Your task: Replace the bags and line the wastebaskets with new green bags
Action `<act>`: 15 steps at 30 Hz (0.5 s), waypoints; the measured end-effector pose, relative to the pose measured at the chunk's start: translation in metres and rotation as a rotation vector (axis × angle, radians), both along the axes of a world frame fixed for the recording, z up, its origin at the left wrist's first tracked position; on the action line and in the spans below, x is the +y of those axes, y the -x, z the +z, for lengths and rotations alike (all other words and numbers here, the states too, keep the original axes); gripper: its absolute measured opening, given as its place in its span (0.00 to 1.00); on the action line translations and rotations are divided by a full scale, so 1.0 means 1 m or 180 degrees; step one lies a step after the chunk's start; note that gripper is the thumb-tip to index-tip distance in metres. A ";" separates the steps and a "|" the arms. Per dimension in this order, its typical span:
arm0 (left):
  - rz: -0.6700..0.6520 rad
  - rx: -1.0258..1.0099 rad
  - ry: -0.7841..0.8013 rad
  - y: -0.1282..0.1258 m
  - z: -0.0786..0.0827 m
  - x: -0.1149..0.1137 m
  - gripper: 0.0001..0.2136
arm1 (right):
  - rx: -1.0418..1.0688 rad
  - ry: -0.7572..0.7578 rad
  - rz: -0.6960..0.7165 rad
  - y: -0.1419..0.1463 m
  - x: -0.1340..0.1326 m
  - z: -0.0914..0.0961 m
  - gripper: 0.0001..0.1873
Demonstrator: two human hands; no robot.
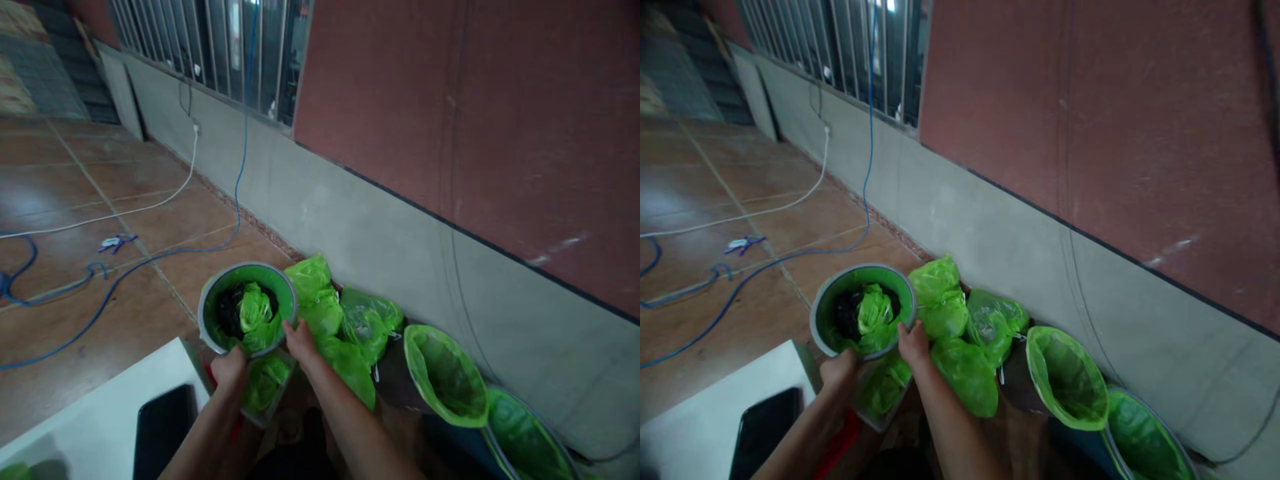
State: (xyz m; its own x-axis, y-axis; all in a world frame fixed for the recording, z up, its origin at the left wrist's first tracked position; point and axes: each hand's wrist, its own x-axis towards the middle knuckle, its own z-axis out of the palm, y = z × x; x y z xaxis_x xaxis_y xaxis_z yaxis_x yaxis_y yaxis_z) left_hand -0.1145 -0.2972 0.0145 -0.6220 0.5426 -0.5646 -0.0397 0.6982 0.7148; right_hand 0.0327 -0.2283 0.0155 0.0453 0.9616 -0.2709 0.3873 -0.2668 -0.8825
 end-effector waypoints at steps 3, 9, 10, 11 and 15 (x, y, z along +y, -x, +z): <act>-0.0023 0.0377 -0.0013 -0.014 0.021 -0.027 0.14 | -0.0562 -0.0185 -0.0384 -0.031 -0.018 0.021 0.14; -0.1422 0.0904 -0.0613 -0.040 0.085 -0.039 0.09 | 0.0015 -0.0253 -0.1213 -0.103 -0.099 0.054 0.08; -0.1661 0.0937 -0.0710 -0.048 0.095 -0.037 0.07 | 0.0228 -0.0245 -0.1397 -0.113 -0.117 0.058 0.09; -0.1922 0.0944 -0.0771 -0.059 0.103 -0.035 0.06 | 0.0416 -0.0249 -0.1585 -0.122 -0.135 0.061 0.09; -0.2806 0.0742 -0.0863 -0.115 0.113 -0.044 0.04 | 0.0642 -0.0163 -0.2380 -0.158 -0.207 0.059 0.07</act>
